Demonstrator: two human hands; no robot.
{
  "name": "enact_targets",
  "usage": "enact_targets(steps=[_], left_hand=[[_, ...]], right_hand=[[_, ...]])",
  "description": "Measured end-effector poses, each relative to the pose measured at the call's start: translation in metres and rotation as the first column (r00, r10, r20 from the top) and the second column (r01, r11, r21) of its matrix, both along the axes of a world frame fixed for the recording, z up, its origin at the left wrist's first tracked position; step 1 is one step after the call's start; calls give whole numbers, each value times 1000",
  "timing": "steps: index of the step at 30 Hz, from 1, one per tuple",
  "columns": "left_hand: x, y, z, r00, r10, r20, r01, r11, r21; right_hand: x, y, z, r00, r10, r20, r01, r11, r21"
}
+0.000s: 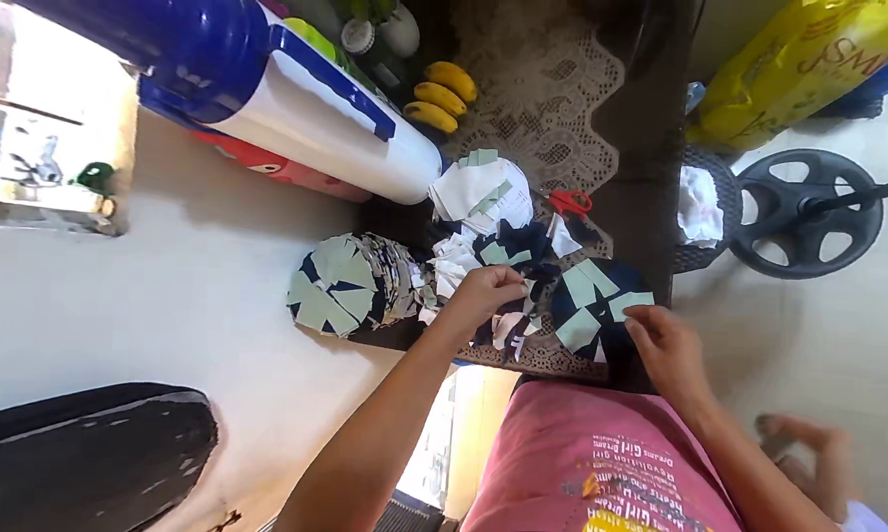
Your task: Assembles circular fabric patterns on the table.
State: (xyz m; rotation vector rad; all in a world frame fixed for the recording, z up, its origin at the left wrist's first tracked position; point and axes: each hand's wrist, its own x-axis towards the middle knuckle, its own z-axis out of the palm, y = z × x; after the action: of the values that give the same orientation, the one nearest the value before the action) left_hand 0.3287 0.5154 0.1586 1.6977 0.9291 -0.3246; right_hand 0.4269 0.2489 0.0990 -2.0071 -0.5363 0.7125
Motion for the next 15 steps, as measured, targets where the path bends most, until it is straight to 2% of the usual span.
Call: enact_targets(steps=[1,3,5,6,8,11,13,15], left_hand=[[-2,-1,2,998,58,26,-57,996,-62],[-5,-11,6,992,69,106,-66,998,-24],[-11,-30,6,975,-86,206,42,977,209],[-14,-41,5,953,-181,244,93,939,331],[-18,-64,0,899,-319,300,135,854,503],[-22,-86,-12,852,-366,375,109,824,556],[-24,-92,-17,869,-297,395,88,880,468],[-25,-93,-14,919,-166,357,79,966,244]], right_hand=[[-1,8,8,992,21,-125,-18,1000,23],[-4,27,26,901,46,-431,1,994,107],[-5,41,40,708,66,-703,78,982,171],[-4,46,44,620,87,-780,101,977,189],[-4,50,50,538,103,-837,140,968,209],[-4,48,52,522,72,-850,170,968,186],[-4,44,48,530,29,-848,181,973,146],[-2,37,45,539,29,-842,167,976,140]])
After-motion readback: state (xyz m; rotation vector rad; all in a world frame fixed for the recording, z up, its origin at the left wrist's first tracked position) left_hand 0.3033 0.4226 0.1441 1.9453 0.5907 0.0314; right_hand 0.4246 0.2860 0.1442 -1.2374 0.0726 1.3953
